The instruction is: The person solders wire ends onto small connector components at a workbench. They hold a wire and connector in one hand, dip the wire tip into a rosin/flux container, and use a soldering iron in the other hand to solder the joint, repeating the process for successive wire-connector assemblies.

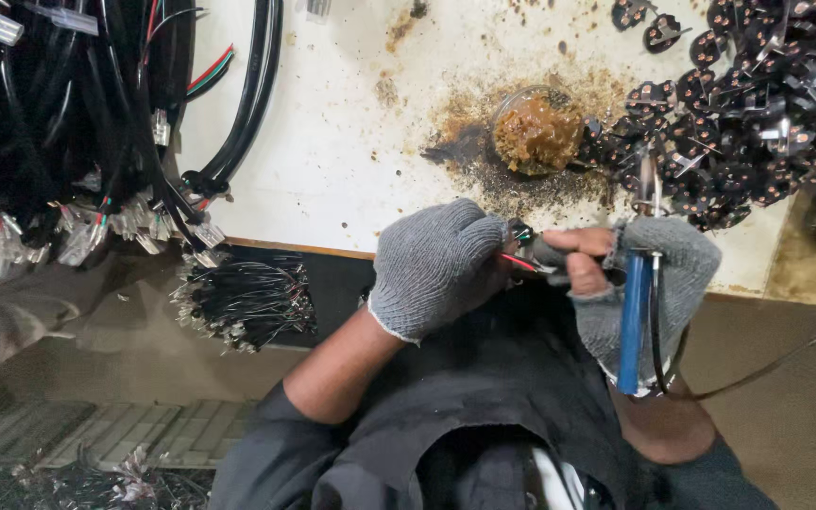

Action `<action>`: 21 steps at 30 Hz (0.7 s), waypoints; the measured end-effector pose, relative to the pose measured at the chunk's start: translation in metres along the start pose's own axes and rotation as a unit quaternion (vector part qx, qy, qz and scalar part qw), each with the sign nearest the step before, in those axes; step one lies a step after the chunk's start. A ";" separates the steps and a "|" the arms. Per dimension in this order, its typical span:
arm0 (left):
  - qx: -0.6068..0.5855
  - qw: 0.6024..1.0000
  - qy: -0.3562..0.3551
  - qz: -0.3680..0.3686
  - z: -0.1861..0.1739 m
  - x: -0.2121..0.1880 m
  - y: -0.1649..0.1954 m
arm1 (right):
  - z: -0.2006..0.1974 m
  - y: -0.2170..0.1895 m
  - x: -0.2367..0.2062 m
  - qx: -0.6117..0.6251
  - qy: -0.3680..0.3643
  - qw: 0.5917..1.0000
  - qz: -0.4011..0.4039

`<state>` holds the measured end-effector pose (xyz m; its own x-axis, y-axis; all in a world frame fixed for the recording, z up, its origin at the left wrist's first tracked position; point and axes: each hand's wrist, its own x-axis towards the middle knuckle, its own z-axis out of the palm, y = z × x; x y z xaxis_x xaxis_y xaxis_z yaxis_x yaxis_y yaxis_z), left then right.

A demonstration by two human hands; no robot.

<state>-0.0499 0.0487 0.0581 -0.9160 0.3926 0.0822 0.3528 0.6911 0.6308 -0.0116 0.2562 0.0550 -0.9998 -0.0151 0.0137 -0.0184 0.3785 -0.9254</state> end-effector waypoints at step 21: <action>-0.002 1.000 -0.005 0.019 -0.007 -0.004 0.012 | 0.013 0.021 -0.025 0.152 0.009 0.988 0.031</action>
<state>-0.0438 0.0512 0.0712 -0.8998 0.4251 0.0980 0.3865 0.6728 0.6309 0.0128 0.2525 0.0304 -0.9989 0.0181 -0.0430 0.0443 0.0822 -0.9956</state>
